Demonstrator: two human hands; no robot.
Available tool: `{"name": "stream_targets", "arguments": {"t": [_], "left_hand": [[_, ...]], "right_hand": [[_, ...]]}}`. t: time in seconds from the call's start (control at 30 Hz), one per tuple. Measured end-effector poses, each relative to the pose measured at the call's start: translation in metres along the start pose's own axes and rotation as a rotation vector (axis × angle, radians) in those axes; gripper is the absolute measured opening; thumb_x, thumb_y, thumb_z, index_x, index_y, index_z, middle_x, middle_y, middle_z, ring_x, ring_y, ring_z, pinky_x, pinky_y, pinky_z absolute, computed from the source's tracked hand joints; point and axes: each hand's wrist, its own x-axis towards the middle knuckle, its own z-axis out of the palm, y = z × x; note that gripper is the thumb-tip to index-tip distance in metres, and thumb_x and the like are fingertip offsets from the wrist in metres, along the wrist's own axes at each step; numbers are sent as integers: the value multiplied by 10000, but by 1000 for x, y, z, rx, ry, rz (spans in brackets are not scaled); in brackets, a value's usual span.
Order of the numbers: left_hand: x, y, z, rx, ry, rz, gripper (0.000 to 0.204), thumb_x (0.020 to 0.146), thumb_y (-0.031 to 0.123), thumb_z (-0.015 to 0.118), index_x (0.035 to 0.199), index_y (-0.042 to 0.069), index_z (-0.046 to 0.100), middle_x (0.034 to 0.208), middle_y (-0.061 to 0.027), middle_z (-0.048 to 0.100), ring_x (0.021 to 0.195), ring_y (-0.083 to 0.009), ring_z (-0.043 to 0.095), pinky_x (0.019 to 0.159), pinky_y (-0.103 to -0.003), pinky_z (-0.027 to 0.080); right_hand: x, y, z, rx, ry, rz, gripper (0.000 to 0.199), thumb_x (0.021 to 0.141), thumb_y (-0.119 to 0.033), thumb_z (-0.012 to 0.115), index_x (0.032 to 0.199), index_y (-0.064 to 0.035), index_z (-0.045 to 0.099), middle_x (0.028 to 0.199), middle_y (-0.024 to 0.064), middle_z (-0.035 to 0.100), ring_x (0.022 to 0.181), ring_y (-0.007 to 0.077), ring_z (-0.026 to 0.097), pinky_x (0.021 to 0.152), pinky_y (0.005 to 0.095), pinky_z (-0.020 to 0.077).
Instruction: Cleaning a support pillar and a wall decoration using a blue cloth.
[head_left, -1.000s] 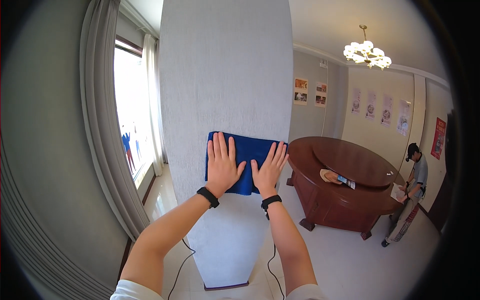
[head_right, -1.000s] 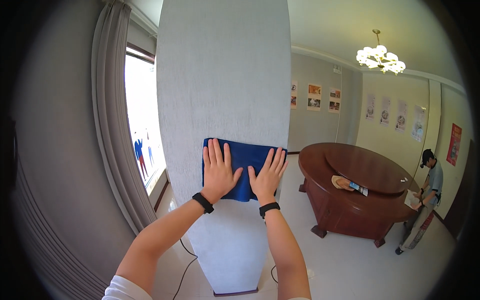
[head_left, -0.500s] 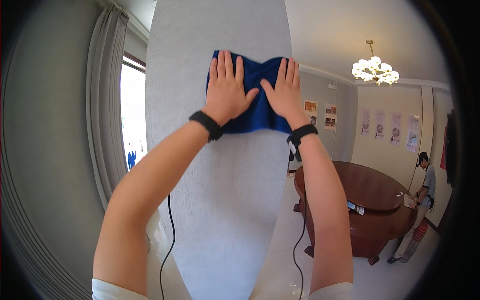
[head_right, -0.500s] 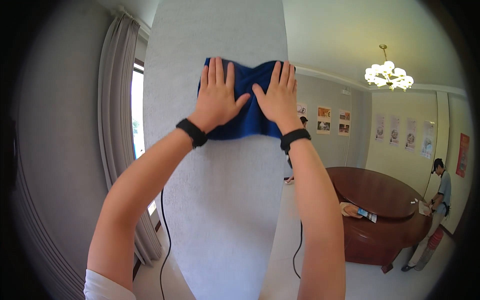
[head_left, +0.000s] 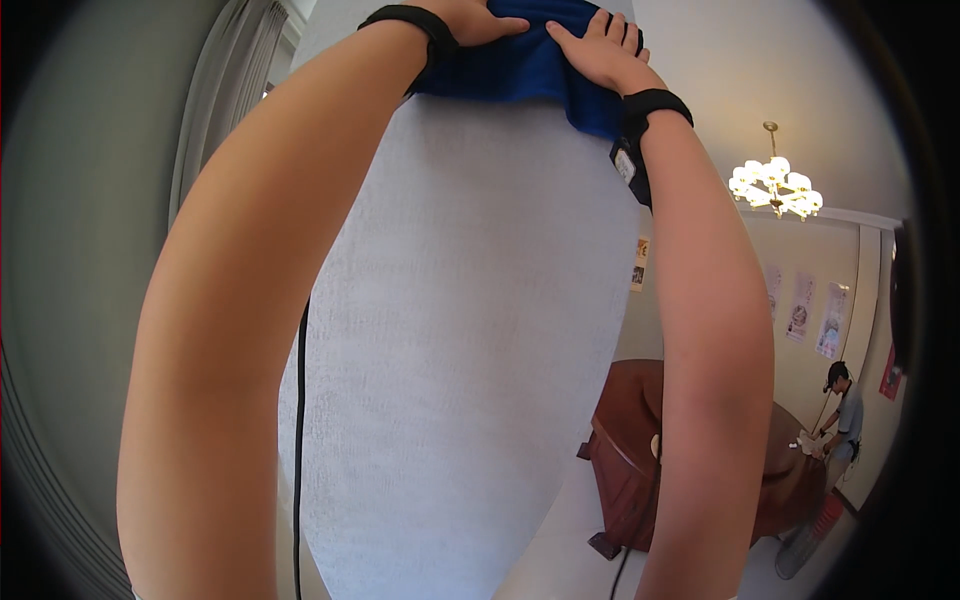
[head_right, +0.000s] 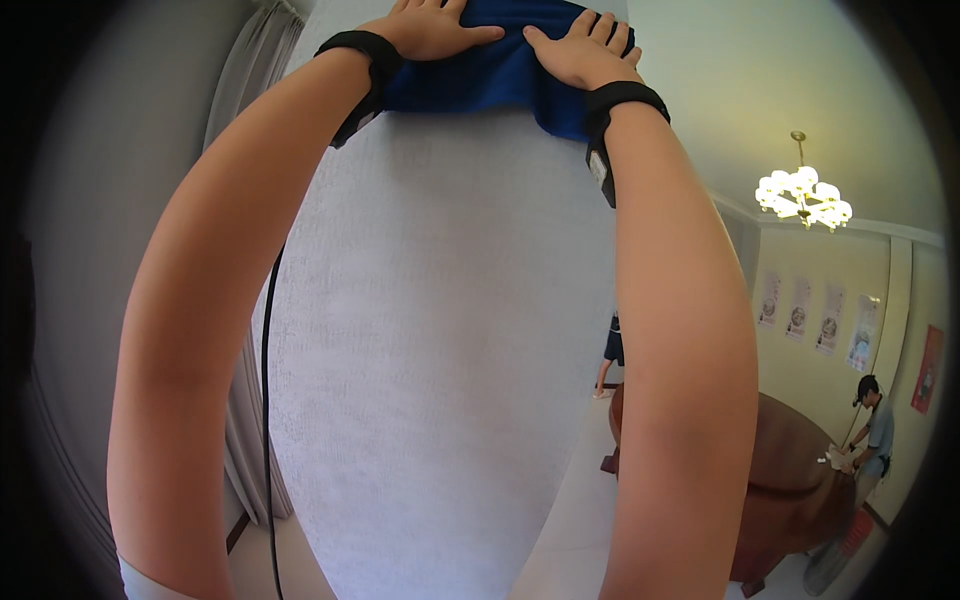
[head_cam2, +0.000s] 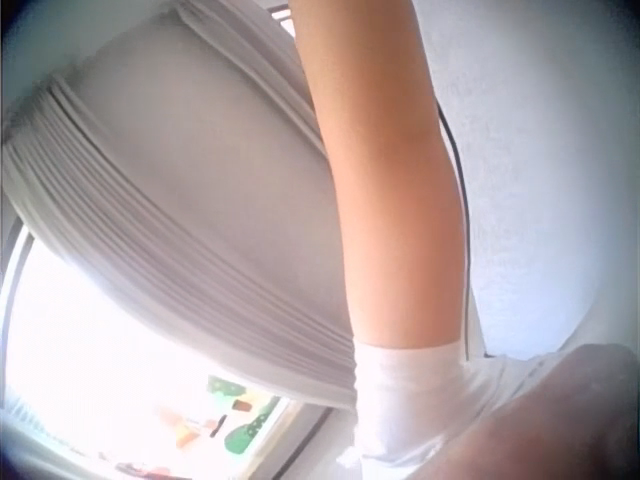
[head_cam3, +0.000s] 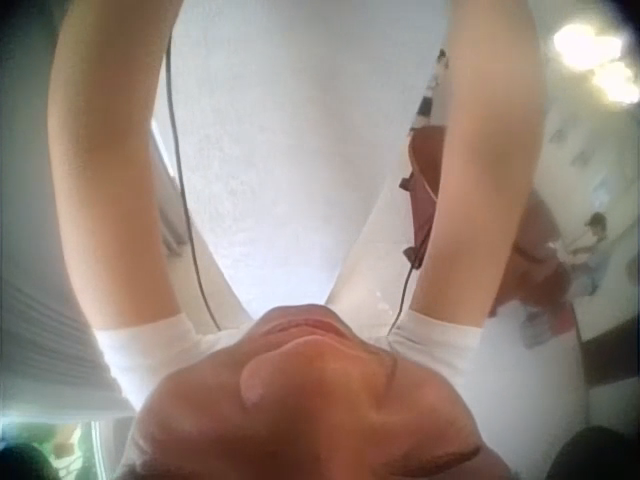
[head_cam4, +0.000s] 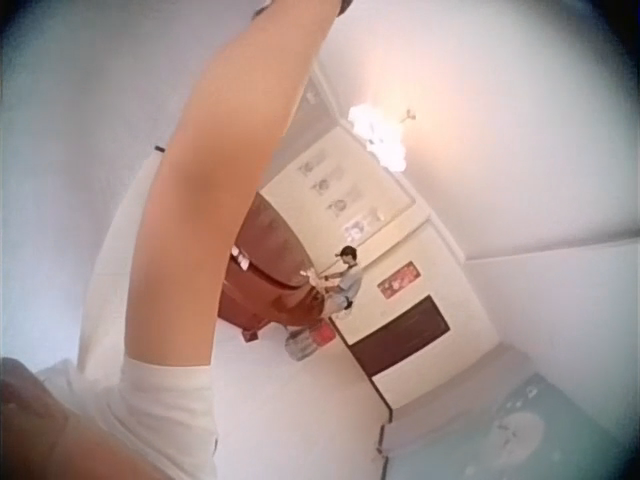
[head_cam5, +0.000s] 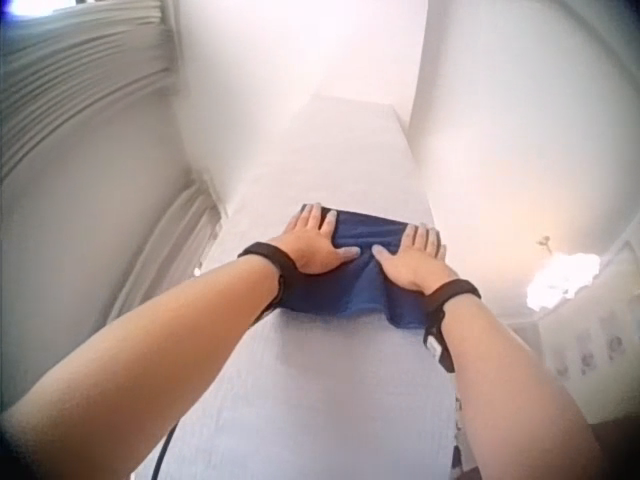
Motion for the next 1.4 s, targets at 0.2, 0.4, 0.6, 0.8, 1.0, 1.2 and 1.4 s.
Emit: {"name": "stream_targets", "arguments": {"t": [0.2, 0.4, 0.6, 0.8, 1.0, 1.2, 1.4], "left_hand": [[-7, -69, 8, 0, 77, -78, 984, 923, 707, 416, 1567, 0, 185, 1613, -297, 128, 1519, -408, 88, 1237, -453, 98], [-2, -125, 33, 41, 143, -42, 972, 941, 682, 404, 1545, -51, 201, 1588, -335, 161, 1505, -436, 121, 1233, -461, 126], [24, -127, 44, 43, 129, 8, 975, 949, 664, 404, 1524, -98, 202, 1571, -359, 176, 1497, -450, 137, 1231, -463, 138], [40, -114, 49, 134, 178, 41, 919, 972, 621, 398, 1503, -111, 234, 1525, -410, 211, 1465, -517, 162, 1219, -514, 144], [52, -67, 47, 159, 183, 43, 919, 966, 628, 399, 1503, -101, 243, 1521, -401, 232, 1458, -518, 181, 1212, -535, 146], [60, 24, 77, 65, 187, 48, 995, 920, 694, 403, 1538, -63, 214, 1580, -346, 178, 1490, -480, 133, 1220, -521, 97], [58, 62, 86, 30, 225, 68, 964, 923, 665, 421, 1532, -60, 238, 1576, -351, 186, 1491, -479, 128, 1217, -530, 88]], "right_hand": [[6, -67, 18, -25, -45, -103, 989, 913, -704, 403, 1593, -54, 95, 1654, 206, 75, 1538, 358, -22, 1215, 537, 13], [3, -117, 25, 20, -94, -51, 1032, 893, -703, 466, 1571, 10, 155, 1647, 211, 121, 1533, 350, 41, 1225, 506, 30], [18, -107, 36, 6, -68, -84, 1022, 900, -719, 437, 1565, 12, 176, 1639, 217, 148, 1532, 360, 47, 1225, 498, 49], [22, -100, 45, 23, -63, -82, 1000, 907, -722, 422, 1573, -17, 178, 1646, 191, 146, 1534, 342, 59, 1227, 493, 66], [21, -54, 16, 9, -84, -1, 989, 906, -737, 399, 1582, -49, 182, 1654, 154, 153, 1538, 306, 73, 1223, 516, 67], [17, 34, 17, -54, -68, 52, 987, 909, -734, 399, 1575, -36, 190, 1646, 171, 167, 1532, 333, 96, 1216, 543, 102], [23, 75, 10, -155, -40, -148, 828, 980, -609, 389, 1551, -25, 255, 1614, 201, 240, 1506, 380, 176, 1202, 570, 151]]}}
